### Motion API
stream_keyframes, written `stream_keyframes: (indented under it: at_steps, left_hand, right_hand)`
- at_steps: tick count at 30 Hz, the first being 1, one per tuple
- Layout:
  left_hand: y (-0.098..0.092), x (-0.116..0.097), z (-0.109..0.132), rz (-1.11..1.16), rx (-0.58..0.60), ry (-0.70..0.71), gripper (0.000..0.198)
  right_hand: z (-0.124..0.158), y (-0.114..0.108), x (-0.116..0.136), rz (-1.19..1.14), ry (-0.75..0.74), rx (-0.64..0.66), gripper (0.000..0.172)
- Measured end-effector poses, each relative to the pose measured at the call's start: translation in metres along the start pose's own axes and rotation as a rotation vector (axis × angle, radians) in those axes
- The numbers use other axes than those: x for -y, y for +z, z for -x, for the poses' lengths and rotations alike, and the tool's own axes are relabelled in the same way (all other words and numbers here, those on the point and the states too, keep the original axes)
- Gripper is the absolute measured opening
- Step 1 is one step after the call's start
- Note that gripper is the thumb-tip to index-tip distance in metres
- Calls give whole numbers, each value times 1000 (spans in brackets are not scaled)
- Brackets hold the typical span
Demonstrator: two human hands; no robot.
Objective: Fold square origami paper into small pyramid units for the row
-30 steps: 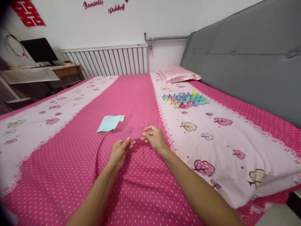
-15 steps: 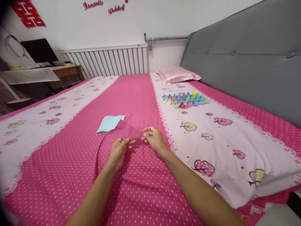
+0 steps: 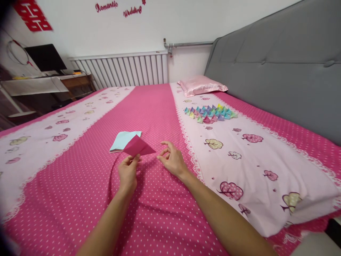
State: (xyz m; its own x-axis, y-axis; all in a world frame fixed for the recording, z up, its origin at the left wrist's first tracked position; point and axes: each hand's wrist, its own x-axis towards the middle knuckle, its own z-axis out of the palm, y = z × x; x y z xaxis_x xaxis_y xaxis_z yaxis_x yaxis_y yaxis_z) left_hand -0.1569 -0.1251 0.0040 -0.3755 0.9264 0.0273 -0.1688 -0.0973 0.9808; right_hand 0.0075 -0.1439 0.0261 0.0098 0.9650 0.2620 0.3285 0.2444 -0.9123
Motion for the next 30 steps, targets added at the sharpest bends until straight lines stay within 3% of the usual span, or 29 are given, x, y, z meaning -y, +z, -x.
stream_keyframes:
  at_steps: [5,10,17,21,25,30]
  left_hand:
    - [-2,-6,6,-199,11,185,27]
    - [-1,-2,12,-318,-1,343,25]
    - [-4,7,13,-561,-8,663,20]
    - [-5,9,12,-574,-18,787,20]
    - [-6,8,13,-482,-5,772,21]
    - [-2,2,18,-291,79,512,24]
  right_hand:
    - [5,6,5,-9,-140,65,71]
    - [9,11,5,-30,-206,55,78]
    - [8,12,-1,-41,-256,89,70]
    - [7,13,-6,-50,-275,107,61]
    - [4,11,-8,-69,-261,106,42]
    - [1,6,-6,-136,-163,84,30]
